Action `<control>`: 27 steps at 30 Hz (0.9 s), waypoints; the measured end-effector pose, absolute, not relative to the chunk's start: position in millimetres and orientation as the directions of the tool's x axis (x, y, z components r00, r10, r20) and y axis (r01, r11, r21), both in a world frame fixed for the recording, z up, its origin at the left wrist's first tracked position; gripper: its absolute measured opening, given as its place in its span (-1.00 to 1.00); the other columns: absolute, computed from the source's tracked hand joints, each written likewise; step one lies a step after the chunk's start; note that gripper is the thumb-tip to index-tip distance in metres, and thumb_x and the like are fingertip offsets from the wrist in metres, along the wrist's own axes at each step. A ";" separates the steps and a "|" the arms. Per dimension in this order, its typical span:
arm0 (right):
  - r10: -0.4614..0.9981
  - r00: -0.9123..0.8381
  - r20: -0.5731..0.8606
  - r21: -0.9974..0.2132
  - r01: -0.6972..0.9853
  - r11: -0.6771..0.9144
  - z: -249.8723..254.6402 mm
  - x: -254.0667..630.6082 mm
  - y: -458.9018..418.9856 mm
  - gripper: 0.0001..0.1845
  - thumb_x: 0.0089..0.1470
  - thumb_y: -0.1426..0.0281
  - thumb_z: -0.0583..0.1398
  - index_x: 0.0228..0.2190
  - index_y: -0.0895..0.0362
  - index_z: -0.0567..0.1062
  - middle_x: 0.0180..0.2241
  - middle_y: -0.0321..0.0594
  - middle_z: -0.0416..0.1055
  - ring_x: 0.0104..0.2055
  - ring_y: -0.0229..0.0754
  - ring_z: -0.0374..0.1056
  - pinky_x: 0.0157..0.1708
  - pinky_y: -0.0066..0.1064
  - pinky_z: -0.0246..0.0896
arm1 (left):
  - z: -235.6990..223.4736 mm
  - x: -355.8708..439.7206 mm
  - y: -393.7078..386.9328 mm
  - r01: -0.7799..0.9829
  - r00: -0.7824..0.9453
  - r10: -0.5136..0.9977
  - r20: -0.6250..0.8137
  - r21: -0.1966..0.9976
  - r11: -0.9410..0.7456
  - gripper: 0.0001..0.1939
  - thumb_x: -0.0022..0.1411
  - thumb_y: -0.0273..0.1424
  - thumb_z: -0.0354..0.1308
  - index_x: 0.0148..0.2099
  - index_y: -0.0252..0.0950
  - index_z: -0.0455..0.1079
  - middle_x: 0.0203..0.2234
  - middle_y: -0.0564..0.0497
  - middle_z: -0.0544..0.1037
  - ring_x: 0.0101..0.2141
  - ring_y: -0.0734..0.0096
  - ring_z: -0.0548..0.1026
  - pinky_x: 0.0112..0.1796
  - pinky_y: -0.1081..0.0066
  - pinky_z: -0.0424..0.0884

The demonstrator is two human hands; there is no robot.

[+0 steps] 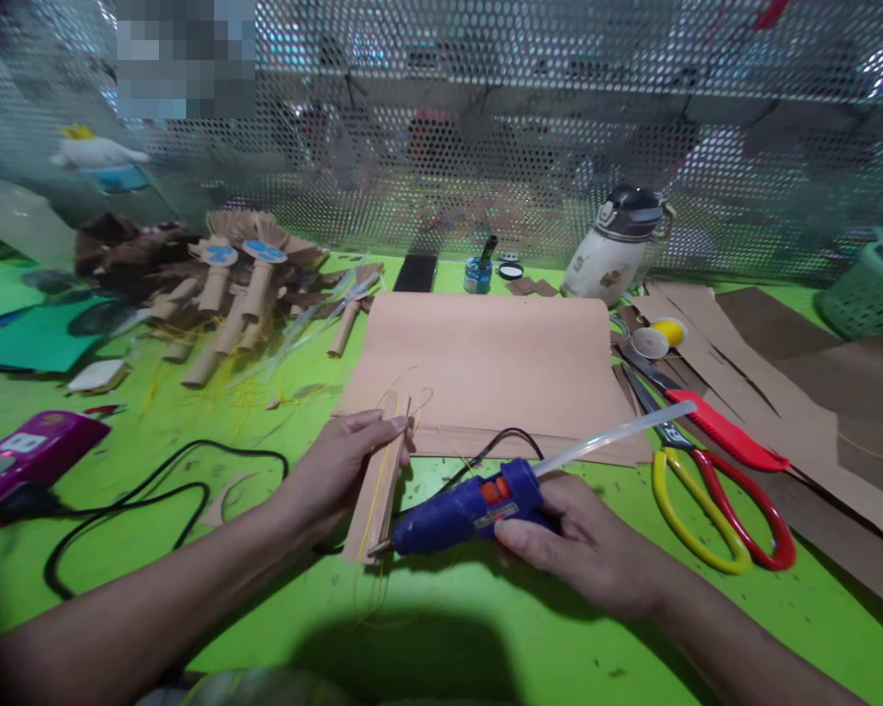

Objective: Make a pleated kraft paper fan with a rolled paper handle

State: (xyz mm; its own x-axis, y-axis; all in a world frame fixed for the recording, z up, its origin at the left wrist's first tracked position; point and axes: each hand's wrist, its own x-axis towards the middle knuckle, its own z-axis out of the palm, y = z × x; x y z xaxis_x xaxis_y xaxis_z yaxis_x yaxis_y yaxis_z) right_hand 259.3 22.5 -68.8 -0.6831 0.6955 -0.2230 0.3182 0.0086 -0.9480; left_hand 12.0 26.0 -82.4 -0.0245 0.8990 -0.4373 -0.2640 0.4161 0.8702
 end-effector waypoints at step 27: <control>0.728 -0.660 -0.185 -0.951 0.306 0.035 -69.8 256.7 23.5 -0.53 0.20 0.06 0.07 -0.45 0.20 0.48 -0.51 -0.17 0.38 -0.48 -0.25 0.23 -0.52 -0.45 0.08 | -85.5 12.4 26.3 -0.371 0.021 0.874 -0.485 0.808 0.458 -0.86 0.09 -0.42 0.21 -0.42 -0.43 0.41 -0.63 -0.02 0.47 -0.61 0.53 0.37 -0.52 0.53 0.28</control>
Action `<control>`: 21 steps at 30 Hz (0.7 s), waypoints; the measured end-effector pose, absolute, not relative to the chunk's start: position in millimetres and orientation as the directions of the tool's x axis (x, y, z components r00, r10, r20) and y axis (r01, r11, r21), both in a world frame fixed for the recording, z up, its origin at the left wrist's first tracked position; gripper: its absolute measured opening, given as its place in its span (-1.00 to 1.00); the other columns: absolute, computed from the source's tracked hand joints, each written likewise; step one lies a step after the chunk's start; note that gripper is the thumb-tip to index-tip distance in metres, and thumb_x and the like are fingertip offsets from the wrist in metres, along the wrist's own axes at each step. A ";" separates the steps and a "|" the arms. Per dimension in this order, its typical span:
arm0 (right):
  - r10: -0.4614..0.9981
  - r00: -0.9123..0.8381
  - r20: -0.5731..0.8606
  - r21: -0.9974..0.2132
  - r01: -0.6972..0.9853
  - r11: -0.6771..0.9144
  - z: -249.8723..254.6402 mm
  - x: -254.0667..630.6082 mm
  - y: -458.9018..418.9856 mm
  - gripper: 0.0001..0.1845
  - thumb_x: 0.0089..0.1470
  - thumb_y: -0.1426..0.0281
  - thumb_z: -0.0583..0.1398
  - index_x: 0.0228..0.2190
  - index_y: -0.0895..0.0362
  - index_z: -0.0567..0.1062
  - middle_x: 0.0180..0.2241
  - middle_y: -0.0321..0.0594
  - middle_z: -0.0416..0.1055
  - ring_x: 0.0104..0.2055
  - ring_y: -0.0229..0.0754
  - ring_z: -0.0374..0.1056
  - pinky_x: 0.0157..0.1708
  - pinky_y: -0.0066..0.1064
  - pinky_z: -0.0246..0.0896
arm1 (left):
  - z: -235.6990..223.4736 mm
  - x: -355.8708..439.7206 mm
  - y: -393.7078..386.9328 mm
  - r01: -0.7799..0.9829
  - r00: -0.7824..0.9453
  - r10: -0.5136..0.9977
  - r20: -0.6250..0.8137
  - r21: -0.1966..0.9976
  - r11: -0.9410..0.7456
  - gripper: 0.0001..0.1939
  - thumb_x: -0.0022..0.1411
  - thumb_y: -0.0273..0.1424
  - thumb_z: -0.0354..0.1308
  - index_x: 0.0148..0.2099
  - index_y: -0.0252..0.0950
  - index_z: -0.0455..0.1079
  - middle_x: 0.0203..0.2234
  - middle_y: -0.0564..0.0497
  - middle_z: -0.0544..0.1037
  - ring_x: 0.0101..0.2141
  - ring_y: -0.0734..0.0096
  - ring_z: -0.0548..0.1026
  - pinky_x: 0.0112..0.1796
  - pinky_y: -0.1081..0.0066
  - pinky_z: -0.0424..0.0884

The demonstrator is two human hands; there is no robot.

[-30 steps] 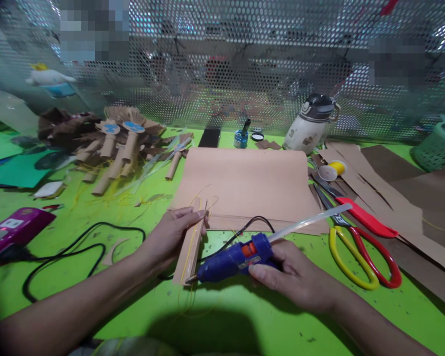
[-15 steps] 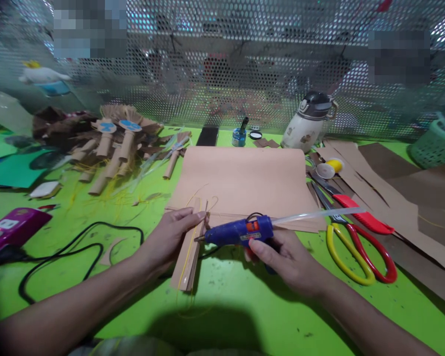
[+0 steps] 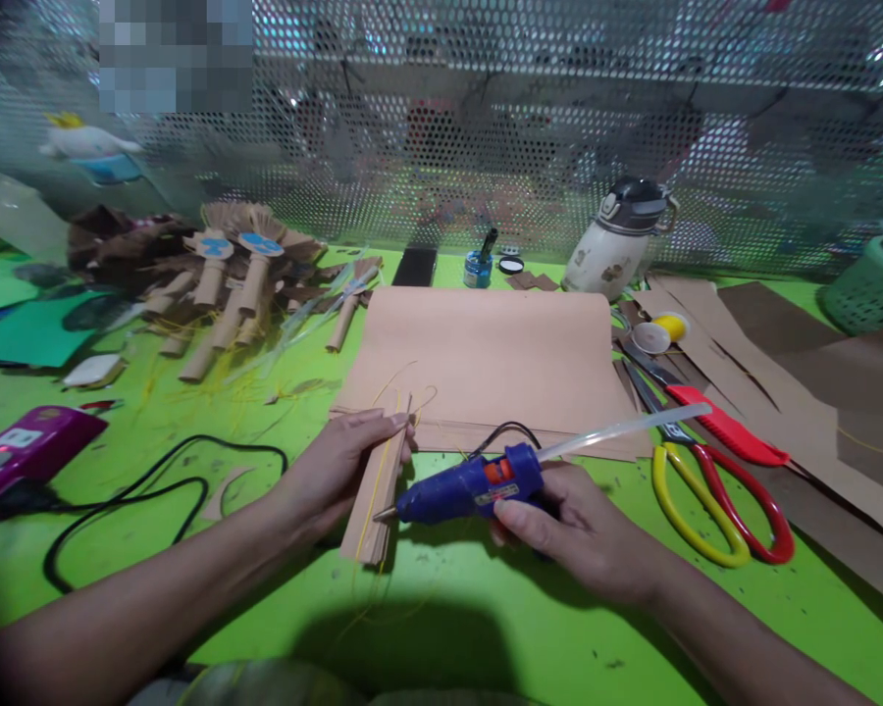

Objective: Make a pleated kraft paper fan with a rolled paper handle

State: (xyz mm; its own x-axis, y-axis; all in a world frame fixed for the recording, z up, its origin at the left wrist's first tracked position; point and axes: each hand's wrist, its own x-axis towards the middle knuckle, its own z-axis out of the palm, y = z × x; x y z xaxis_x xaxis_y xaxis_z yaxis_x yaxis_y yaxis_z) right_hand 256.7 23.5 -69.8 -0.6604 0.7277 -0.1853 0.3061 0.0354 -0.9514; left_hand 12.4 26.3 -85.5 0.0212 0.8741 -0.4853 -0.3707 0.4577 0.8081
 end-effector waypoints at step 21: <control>0.697 -0.705 -0.129 -0.964 0.255 0.080 -68.4 261.1 20.4 -0.60 0.15 0.12 0.16 -0.46 0.18 0.54 -0.54 -0.22 0.37 -0.50 -0.25 0.27 -0.54 -0.48 0.14 | -81.5 10.6 28.5 -0.340 -0.043 0.869 -0.493 0.825 0.451 -0.85 0.08 -0.42 0.21 -0.47 -0.40 0.44 -0.62 -0.04 0.48 -0.60 0.51 0.38 -0.51 0.49 0.29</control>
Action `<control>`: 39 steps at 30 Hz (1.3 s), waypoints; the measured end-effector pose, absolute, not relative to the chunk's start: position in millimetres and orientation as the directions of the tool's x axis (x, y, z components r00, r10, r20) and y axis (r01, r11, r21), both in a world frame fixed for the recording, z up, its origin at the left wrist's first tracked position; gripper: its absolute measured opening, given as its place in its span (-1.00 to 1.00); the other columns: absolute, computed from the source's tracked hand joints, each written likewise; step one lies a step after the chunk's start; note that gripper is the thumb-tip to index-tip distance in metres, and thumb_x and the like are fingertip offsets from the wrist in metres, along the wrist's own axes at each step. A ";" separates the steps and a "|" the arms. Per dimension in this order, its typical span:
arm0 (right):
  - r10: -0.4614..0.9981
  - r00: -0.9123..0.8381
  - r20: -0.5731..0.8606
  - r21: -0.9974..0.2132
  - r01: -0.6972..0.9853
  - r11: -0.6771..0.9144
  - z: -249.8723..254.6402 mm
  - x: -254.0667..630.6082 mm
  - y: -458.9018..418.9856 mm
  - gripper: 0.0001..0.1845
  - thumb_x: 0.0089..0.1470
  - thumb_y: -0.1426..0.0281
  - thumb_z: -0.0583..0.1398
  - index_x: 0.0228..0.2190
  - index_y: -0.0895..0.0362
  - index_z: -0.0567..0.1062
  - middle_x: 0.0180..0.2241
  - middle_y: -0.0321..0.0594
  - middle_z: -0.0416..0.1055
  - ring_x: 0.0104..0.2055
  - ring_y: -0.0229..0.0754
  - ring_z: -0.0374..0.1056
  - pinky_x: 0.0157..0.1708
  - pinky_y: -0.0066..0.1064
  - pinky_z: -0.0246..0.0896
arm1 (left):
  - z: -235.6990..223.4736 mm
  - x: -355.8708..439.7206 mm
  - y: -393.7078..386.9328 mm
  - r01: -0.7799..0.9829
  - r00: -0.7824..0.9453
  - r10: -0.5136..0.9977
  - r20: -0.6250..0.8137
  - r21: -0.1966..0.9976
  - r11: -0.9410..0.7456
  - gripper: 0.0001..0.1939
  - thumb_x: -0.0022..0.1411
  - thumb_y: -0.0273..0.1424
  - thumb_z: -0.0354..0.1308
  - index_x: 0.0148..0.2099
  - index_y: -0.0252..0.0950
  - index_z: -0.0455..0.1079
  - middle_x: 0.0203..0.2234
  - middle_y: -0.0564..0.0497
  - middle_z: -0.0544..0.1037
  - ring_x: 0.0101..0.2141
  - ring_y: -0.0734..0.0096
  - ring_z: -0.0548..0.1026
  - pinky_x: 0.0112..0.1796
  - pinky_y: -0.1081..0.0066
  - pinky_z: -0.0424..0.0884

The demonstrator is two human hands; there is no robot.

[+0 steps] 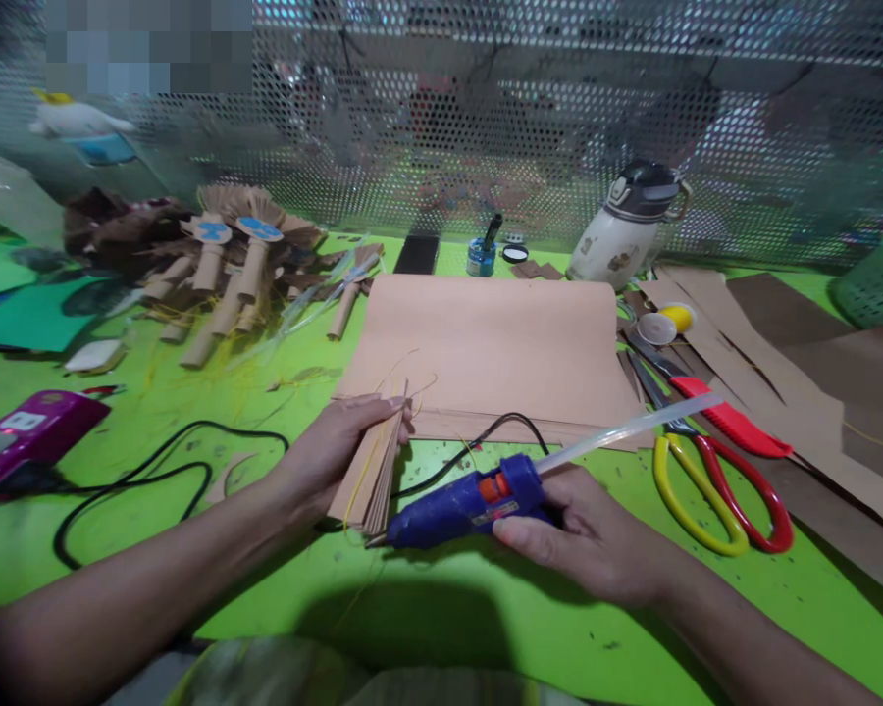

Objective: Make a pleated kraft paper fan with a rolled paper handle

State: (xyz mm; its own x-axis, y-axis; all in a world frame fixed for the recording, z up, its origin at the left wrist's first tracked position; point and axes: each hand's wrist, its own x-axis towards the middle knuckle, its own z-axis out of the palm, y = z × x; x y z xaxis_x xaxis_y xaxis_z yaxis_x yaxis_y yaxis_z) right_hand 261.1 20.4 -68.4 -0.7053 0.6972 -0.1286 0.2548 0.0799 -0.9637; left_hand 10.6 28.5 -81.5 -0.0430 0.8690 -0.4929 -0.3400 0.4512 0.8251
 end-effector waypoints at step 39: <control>0.758 -0.653 -0.004 -0.888 -0.346 -0.302 -73.8 212.4 7.7 -0.65 0.16 0.15 0.15 -0.32 0.19 0.51 -0.58 -0.26 0.39 -0.54 -0.26 0.24 -0.20 -0.20 0.33 | -63.5 16.8 23.8 -0.464 -0.028 0.930 -0.366 0.829 0.313 -0.89 0.15 -0.40 0.18 -0.35 -0.37 0.42 -0.59 0.01 0.49 -0.61 0.50 0.42 -0.55 0.51 0.34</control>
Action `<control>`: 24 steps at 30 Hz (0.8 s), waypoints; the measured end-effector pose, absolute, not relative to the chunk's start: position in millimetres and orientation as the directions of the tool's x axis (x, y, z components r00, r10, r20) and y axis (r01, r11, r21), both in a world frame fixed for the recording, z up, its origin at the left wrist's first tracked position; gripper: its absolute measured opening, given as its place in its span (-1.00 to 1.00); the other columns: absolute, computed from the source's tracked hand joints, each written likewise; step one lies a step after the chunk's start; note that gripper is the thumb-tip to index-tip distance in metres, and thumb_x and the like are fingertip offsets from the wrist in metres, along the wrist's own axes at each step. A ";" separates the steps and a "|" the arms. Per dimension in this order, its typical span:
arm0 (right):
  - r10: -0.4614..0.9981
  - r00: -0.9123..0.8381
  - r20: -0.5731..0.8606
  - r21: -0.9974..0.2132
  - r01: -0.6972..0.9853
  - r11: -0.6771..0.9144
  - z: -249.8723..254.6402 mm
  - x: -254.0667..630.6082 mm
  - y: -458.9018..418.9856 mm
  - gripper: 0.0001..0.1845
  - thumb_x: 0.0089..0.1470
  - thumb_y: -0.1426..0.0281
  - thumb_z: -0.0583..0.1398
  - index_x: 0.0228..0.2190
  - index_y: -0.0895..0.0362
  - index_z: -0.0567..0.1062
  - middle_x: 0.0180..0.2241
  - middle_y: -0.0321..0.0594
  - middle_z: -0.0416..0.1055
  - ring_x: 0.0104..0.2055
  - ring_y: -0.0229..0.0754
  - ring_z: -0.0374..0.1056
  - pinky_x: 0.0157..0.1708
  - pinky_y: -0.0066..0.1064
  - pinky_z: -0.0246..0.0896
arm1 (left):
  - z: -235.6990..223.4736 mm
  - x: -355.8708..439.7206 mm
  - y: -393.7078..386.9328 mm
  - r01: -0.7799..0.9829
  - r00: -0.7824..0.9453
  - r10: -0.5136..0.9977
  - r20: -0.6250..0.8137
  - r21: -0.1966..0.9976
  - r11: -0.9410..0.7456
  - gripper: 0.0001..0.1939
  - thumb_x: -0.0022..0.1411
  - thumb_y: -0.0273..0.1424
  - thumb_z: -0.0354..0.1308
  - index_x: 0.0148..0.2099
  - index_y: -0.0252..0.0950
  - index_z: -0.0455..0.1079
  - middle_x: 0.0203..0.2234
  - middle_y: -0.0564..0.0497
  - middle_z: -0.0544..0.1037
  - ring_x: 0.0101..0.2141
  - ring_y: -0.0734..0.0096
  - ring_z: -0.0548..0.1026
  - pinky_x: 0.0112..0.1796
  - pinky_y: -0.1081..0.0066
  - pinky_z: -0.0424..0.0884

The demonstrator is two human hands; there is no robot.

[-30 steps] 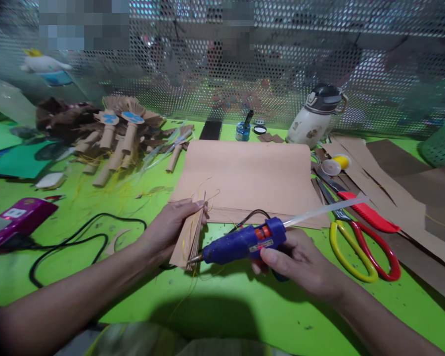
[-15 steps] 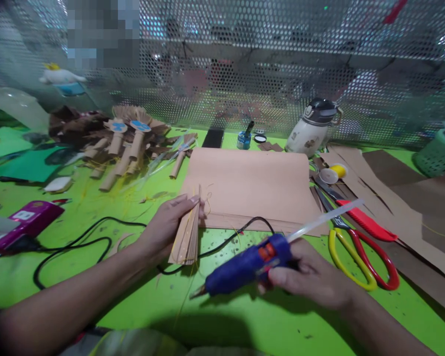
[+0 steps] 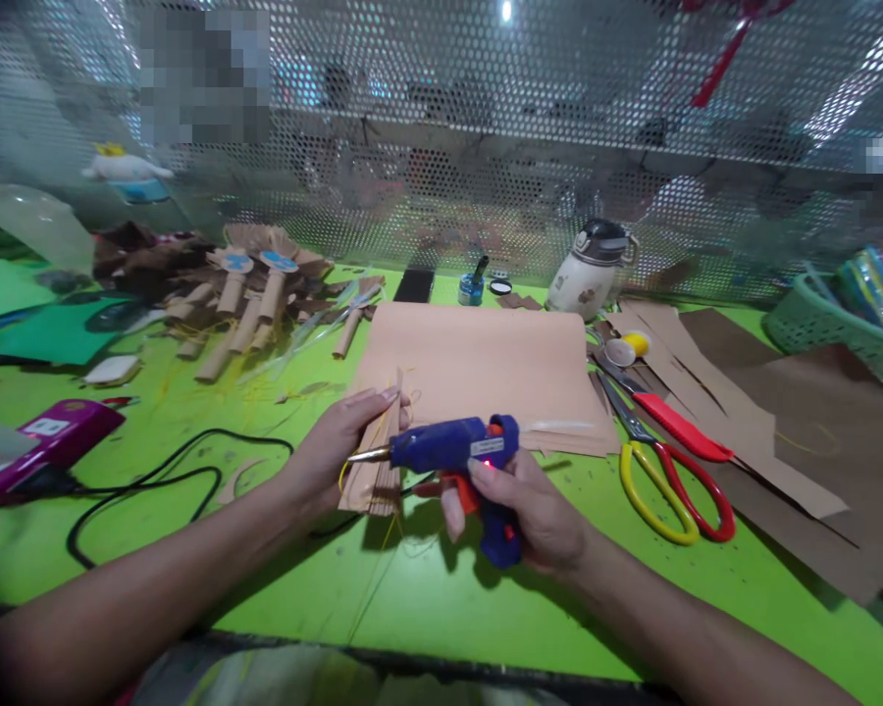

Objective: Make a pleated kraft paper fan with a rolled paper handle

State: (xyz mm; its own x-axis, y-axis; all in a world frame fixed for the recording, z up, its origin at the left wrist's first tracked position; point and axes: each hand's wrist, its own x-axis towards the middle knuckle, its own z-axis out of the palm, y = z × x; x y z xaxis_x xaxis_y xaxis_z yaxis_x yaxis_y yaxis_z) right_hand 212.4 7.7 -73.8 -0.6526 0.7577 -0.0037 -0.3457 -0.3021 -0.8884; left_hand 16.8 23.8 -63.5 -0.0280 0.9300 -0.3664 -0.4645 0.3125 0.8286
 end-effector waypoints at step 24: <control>0.721 -0.689 0.073 -0.805 -0.468 -0.366 -81.9 193.9 -54.5 -0.63 0.15 0.13 0.16 -0.29 0.20 0.49 -0.67 -0.37 0.28 -0.75 -0.42 0.05 -0.52 -0.35 0.35 | -70.3 -8.5 40.3 -0.518 -0.190 0.966 -0.178 0.854 0.055 -0.79 -0.01 -0.34 0.29 -0.38 -0.40 0.42 -0.63 0.03 0.48 -0.62 0.49 0.40 -0.57 0.48 0.31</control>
State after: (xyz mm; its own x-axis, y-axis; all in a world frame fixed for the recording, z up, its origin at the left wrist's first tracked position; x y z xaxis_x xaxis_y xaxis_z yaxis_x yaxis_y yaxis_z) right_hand 193.9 -54.5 -81.9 -0.6890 0.7211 0.0729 -0.4680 -0.3658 -0.8045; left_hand -8.5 40.3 -70.3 -0.1900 0.9655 -0.1779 -0.5177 0.0554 0.8538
